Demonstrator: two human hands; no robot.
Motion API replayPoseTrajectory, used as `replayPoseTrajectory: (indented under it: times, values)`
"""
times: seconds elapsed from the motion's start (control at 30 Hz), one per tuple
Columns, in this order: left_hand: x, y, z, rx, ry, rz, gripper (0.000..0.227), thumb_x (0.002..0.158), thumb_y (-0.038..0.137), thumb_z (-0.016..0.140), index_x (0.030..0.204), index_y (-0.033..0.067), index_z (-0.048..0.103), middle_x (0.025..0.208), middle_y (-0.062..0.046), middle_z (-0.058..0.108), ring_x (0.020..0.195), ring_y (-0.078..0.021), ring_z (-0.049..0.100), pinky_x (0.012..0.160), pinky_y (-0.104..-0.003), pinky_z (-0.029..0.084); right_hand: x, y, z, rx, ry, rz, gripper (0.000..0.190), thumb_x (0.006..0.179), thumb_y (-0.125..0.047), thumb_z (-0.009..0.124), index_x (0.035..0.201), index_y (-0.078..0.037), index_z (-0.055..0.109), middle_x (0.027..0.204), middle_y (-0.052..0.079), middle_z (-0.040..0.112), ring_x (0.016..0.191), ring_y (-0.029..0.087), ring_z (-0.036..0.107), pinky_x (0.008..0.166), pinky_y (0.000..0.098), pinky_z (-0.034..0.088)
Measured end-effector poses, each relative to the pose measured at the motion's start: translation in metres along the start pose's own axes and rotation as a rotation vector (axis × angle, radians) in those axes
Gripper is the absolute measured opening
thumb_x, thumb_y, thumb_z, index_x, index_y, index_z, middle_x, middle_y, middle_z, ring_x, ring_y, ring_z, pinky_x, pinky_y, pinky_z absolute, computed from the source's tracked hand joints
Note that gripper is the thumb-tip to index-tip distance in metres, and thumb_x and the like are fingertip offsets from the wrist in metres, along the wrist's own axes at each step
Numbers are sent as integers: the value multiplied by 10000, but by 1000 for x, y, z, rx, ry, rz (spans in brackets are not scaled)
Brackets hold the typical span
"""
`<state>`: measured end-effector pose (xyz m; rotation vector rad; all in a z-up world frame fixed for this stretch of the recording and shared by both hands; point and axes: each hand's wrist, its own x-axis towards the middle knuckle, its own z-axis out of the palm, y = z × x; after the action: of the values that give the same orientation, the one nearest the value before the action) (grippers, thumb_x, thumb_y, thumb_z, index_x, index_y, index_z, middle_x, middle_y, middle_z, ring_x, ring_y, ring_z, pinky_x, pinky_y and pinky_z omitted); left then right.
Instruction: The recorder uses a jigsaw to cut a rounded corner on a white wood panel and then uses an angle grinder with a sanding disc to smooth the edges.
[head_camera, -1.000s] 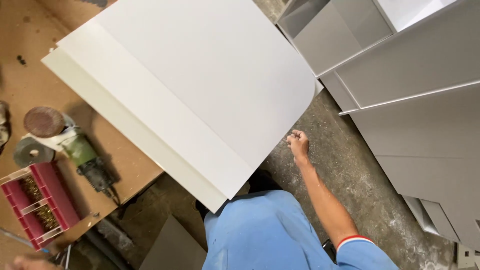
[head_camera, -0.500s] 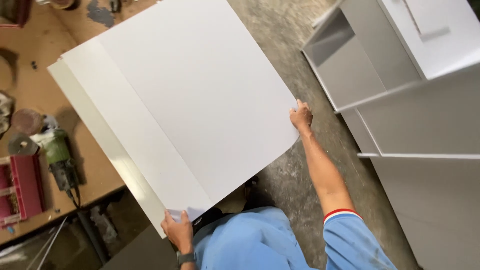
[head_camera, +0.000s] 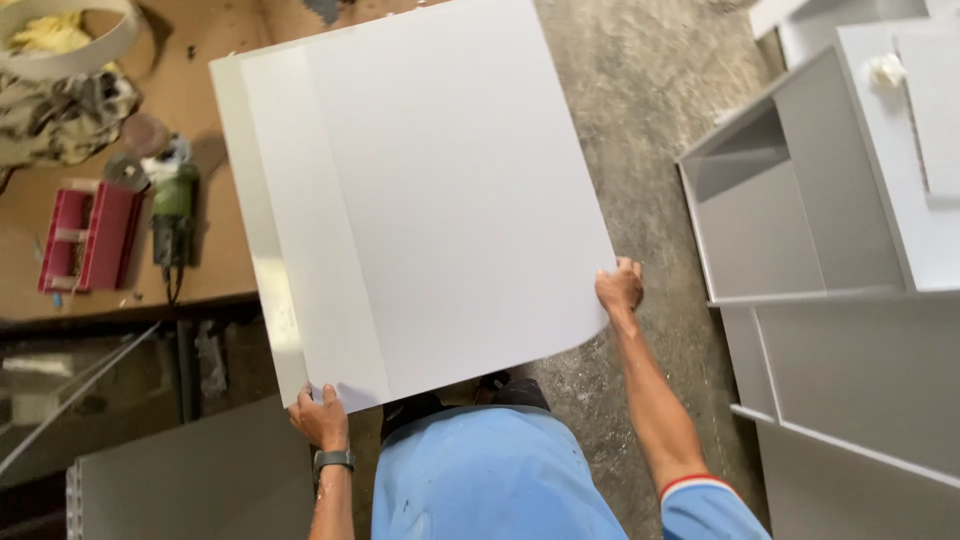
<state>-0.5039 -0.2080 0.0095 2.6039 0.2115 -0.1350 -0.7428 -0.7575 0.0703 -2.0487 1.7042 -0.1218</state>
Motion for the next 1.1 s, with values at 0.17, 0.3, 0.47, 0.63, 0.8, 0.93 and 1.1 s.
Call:
replayPoseTrajectory:
  times: [0.17,0.3,0.47,0.63,0.8,0.93,1.1]
  values:
    - [-12,-28,-19,-67,-26,-50,440,877,329,713,1219,53,688,1170,-186,633,1085,-350,591,938,-511,491,-19,27,-14,-50,-114,68,447,828,-217,700,1241,-68,615,1196,175,625,1061,293,622,935,513,483]
    - [-8,-62,-6,-368,-126,-339,376,904,343,761,1111,33,716,1068,-120,701,971,-275,661,858,-444,550,-26,47,-6,36,-85,92,448,836,-350,767,1149,-52,646,1071,149,666,954,275,653,871,492,518]
    - [-38,-61,20,-1222,-175,-783,391,898,369,795,1119,64,693,1073,-51,709,969,-198,671,773,-325,571,-36,41,-9,31,18,60,436,868,-405,783,1081,-41,668,1079,161,602,915,307,642,796,490,526]
    - [-96,-9,60,-1618,-402,-864,502,813,410,801,1211,157,631,1138,-9,689,1014,-217,668,784,-363,554,-28,58,-5,-27,6,32,469,830,-407,813,1095,-38,697,1016,161,721,901,275,688,798,447,549]
    - [-111,-11,63,-1733,-301,-847,564,854,377,796,1280,56,614,1244,-63,681,1164,-246,635,1014,-382,532,-48,72,-9,-19,-67,11,452,809,-371,818,1079,-33,687,991,161,739,858,262,702,761,438,563]
    - [-117,-11,35,-1652,-170,-855,566,842,340,751,1319,92,574,1264,-59,652,1173,-268,609,1023,-437,503,-82,78,-21,-11,-254,79,388,848,-384,782,1027,-49,705,955,130,753,832,239,701,765,421,538]
    - [-125,-43,12,-1692,-110,-725,582,921,368,695,1376,41,539,1314,-102,643,1223,-295,604,1075,-438,494,-102,80,-12,226,-344,261,528,891,-430,727,1134,36,678,1012,206,742,897,300,725,803,472,587]
